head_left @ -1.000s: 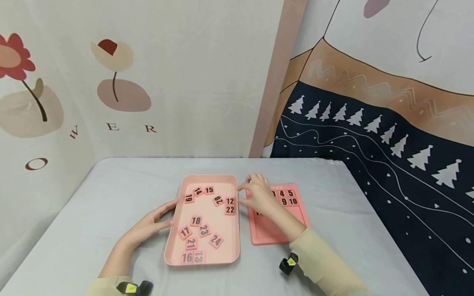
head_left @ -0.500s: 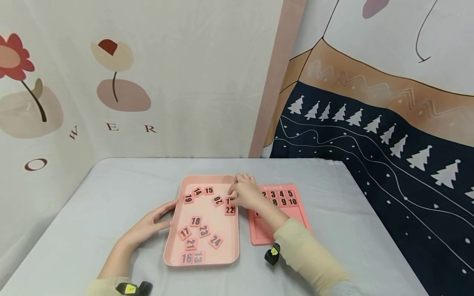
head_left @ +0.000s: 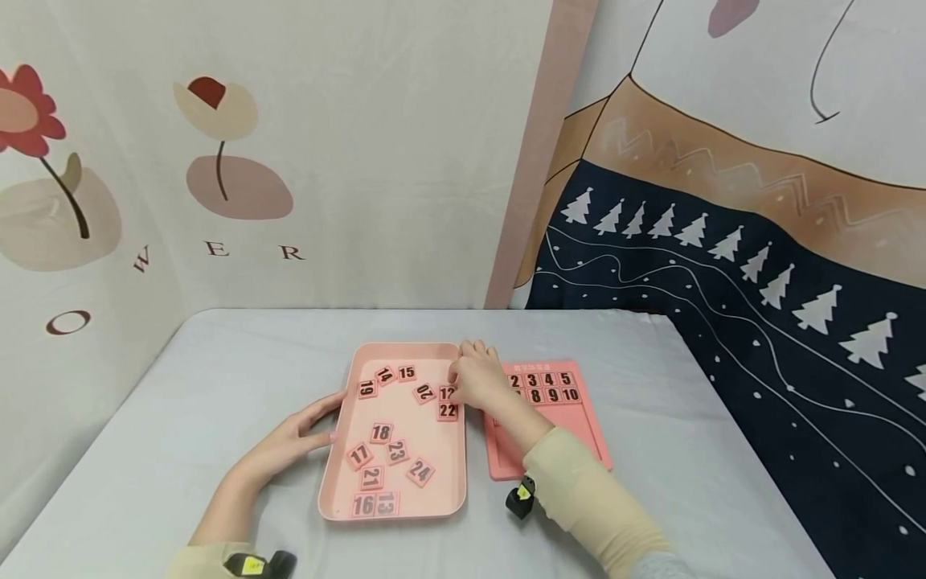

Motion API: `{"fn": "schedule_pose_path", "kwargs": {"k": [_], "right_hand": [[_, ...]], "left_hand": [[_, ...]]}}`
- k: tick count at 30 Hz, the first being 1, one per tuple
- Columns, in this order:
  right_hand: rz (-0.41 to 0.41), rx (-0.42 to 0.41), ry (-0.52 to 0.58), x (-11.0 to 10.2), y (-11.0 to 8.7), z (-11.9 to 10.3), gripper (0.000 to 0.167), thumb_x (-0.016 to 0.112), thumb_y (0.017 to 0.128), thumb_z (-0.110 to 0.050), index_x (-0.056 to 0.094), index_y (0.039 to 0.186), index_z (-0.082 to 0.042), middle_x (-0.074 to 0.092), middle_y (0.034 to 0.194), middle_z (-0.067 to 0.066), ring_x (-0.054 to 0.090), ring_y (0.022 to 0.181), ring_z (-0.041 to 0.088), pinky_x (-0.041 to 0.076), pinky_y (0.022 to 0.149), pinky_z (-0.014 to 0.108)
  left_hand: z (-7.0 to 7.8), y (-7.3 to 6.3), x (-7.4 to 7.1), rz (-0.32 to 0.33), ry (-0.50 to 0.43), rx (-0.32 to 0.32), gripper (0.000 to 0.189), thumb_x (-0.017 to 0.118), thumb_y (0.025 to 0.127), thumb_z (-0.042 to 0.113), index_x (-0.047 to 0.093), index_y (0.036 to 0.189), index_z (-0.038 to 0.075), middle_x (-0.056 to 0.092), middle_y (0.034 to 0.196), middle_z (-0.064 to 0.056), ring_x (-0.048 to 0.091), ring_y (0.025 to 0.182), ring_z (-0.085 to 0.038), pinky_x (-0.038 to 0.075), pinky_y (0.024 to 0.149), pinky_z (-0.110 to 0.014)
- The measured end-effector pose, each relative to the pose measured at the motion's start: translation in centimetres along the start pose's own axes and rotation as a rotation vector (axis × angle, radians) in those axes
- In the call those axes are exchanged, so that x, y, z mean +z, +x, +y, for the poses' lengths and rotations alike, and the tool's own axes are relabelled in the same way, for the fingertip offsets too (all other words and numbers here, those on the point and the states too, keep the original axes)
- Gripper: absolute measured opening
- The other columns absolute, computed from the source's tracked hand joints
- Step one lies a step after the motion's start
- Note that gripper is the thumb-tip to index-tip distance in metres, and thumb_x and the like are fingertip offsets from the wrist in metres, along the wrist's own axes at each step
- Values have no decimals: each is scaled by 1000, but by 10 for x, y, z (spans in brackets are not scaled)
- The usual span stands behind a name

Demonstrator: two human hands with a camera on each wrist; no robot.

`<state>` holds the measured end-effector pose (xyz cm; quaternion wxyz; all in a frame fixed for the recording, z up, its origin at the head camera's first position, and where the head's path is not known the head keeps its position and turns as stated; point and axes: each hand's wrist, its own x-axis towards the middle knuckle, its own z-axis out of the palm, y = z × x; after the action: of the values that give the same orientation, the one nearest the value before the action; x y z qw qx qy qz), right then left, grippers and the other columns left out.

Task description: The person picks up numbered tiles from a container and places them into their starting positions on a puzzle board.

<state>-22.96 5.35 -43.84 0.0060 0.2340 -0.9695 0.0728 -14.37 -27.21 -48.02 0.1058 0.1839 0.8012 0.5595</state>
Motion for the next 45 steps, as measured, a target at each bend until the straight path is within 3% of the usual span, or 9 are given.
{"fn": "schedule_pose_path", "kwargs": {"k": [21,30,36,45], "right_hand": [[9,-14,23,4,1,-4,25,87,64,-37,68,75,-24,41,92,-4,36,89,17,32,79,33],[129,-46,99,-6,-8,-1,35,85,64,-51,69,76,-22,40,92,-5,34,85,16,30,76,32],[185,-54,163,-23,-20,-1,37,89,60,-44,70,79,-19,38,91,-3,33,86,18,30,78,34],[229,-68,161,-29,-43,9,32,90,59,-39,69,75,-21,38,91,-3,34,88,19,31,79,35]], "left_hand": [[2,0,0,-8,-12,-5,61,61,94,12,35,148,6,31,152,-16,29,127,10,20,98,-6],[2,1,-2,-11,-8,9,61,61,94,11,35,148,6,31,152,-16,29,128,8,20,99,-6],[2,2,-3,-11,-5,8,61,61,94,12,34,148,7,31,152,-15,28,129,7,20,99,-7],[2,1,-1,-9,-19,2,61,62,93,12,35,148,6,31,152,-16,30,128,8,21,100,-7]]}}
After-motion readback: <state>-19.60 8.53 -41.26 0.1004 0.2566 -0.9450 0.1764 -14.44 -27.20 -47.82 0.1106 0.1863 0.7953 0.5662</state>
